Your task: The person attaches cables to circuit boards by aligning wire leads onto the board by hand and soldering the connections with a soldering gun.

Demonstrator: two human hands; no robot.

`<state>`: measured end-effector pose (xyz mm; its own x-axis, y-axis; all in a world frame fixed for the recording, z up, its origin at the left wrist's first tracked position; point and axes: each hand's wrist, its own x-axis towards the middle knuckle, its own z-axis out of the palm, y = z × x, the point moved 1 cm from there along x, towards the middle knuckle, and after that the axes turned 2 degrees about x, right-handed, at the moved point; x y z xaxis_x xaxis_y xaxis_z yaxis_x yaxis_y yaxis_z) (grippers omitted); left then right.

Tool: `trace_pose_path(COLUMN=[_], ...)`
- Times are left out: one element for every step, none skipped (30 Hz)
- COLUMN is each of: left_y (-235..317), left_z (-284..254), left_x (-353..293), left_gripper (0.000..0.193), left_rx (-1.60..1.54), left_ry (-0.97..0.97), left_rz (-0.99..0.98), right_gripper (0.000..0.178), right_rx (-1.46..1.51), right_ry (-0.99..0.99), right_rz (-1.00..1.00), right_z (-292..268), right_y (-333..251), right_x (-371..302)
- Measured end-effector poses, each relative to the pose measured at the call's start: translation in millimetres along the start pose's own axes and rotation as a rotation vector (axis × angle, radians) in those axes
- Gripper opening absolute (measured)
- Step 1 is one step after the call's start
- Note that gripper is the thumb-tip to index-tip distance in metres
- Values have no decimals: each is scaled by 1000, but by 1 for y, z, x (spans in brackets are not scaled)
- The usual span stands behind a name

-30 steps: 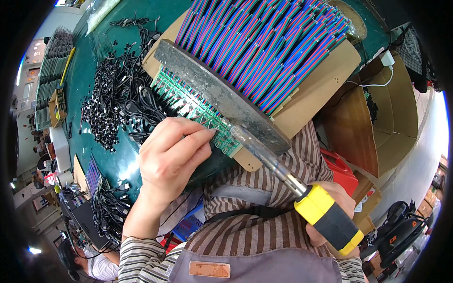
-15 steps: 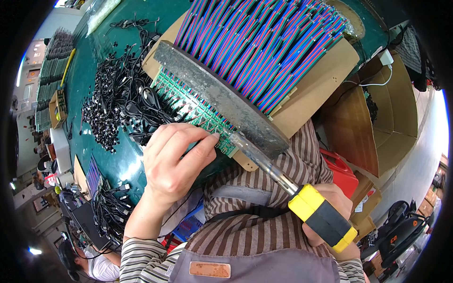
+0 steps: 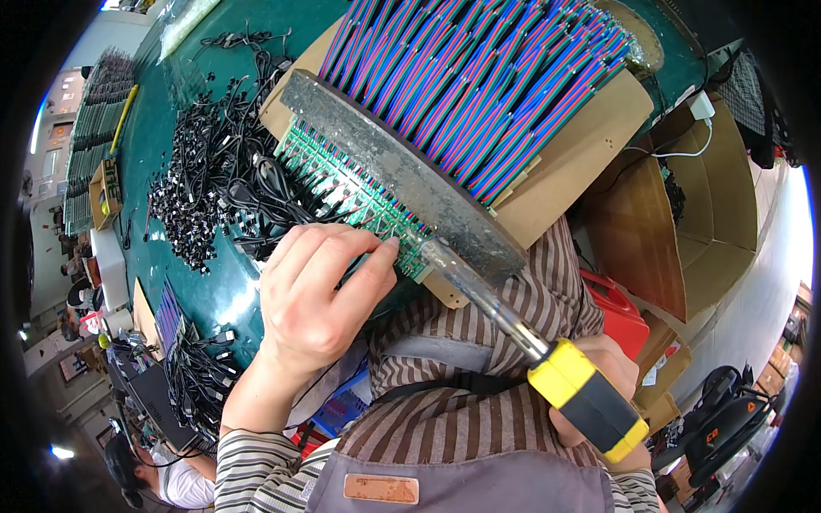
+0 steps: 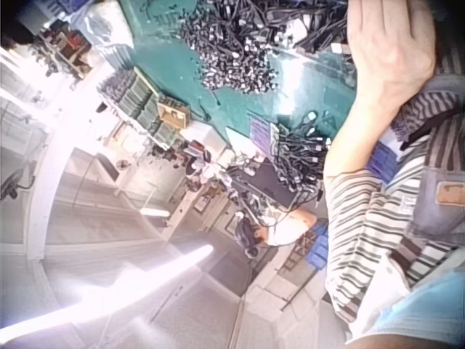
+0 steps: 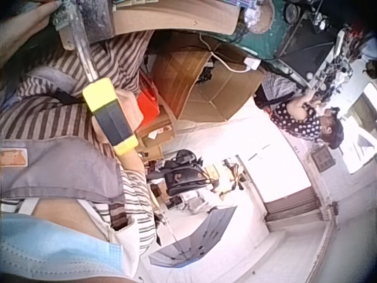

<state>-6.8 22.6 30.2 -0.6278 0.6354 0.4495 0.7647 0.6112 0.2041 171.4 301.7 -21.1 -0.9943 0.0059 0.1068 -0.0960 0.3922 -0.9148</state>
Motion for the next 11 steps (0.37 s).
trace_pose_path(left_y=[-1,-1,-1,-1,-1,-1,-1,-1,0,0,0], left_z=[0,0,0,-1,-2,-4,-5,-5,-7,-8,-8], left_x=[0,0,0,0,0,0,0,0,-1,-1,-1], left_gripper=[26,26,26,26,26,26,26,26,26,25,25], left_rx=[0,8,17,22,20,19,26,27,29,30,45], left_ry=[1,-5,-11,-12,-28,-45,-44,-66,-88,-97,-123], left_rz=[0,13,25,24,25,26,23,23,23,29,50], right_gripper=[23,27,32,43,43,44,45,45,51,57,63], right_rx=[-1,37,76,97,99,117,135,144,198,251,302], right_ry=[0,-5,-11,-8,-10,5,19,13,10,6,2], right_rz=[0,-1,-2,47,43,96,149,140,193,245,301], right_z=[-2,-5,-7,-9,-8,-8,-9,-8,-8,-9,-11], right_y=[0,0,1,5,3,2,1,0,0,0,-1], right_x=[1,2,3,-3,-4,-4,-3,-3,-2,-2,-2])
